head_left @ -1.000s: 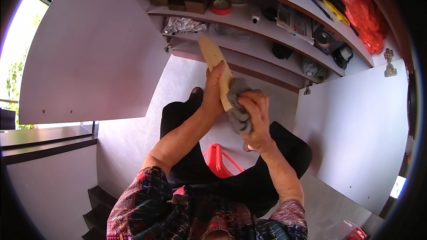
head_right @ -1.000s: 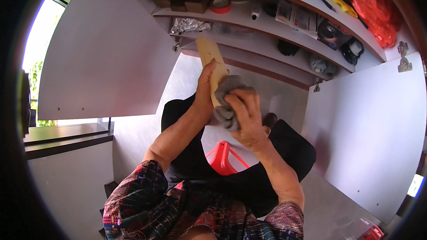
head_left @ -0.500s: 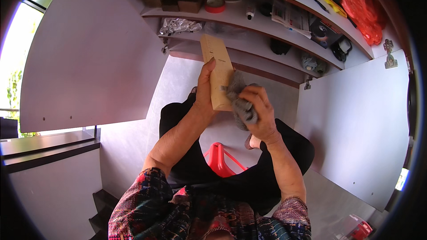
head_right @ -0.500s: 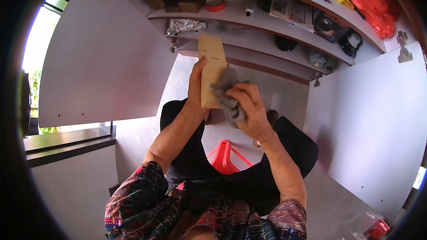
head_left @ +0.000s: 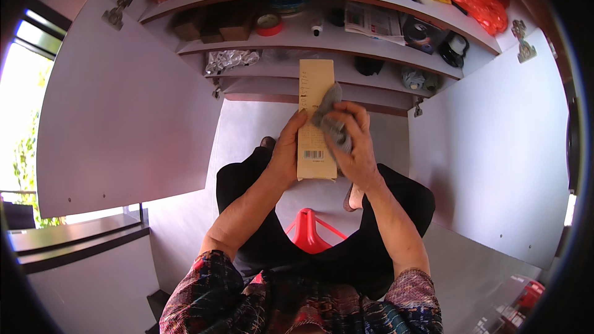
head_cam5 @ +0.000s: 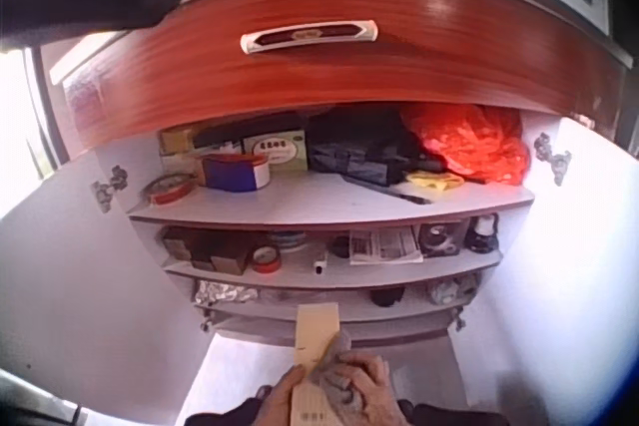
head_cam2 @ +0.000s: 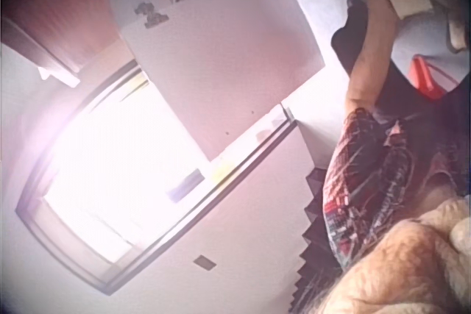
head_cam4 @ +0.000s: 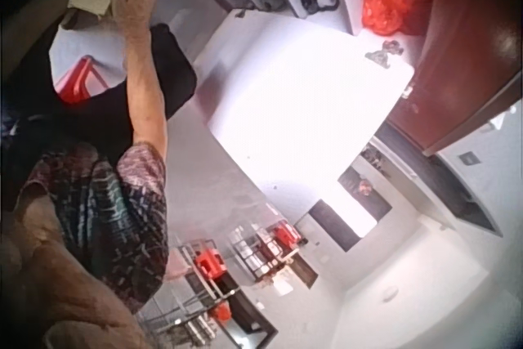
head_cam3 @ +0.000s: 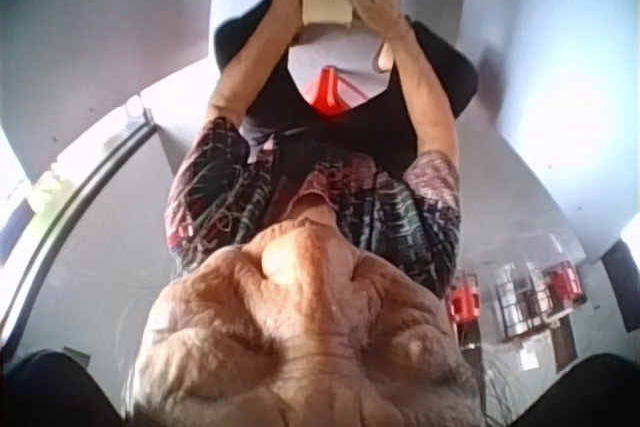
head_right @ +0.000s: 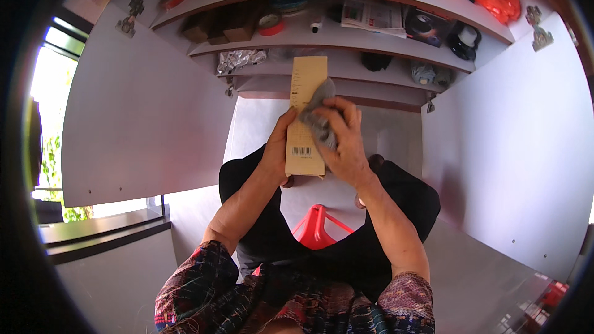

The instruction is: The person sits on a low stool and wipes various items inside an open wall cabinet using a gray cloth. They handle a black pouch, a small box, a white package, a wooden block, a tape dispenser, and a black case, wiping each item individually before placing them back on the shelves.

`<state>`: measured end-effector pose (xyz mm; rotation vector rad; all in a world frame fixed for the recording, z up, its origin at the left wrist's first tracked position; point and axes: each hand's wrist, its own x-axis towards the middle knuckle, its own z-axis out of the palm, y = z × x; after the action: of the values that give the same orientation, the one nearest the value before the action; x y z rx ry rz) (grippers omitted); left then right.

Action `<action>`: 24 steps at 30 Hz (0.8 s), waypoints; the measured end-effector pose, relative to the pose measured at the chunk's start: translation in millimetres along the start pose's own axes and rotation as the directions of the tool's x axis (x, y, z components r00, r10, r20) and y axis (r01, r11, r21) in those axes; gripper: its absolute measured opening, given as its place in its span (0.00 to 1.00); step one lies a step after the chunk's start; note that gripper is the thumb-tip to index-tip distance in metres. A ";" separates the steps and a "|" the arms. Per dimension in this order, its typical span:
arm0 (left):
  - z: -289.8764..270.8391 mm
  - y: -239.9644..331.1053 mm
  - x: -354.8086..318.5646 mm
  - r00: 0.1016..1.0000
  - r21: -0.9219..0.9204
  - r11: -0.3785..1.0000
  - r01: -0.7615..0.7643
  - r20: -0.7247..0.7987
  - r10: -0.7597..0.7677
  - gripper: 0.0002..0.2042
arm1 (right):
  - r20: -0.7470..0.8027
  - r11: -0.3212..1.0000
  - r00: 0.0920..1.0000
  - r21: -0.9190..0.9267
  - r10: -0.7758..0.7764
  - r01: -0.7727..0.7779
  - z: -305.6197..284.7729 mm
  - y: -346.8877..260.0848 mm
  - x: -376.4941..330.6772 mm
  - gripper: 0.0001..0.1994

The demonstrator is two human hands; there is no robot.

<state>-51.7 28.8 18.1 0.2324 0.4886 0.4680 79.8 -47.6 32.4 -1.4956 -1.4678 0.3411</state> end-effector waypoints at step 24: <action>14.7 -13.1 -0.7 0.954 0.873 0.421 -0.247 0.142 0.265 0.52 | -0.021 0.315 0.805 0.926 0.593 -0.207 0.5 14.3 17.1 0.18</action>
<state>-40.0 15.6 26.8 1.3699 0.6932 0.4749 92.0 -29.4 28.3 -0.8787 -0.3406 0.9500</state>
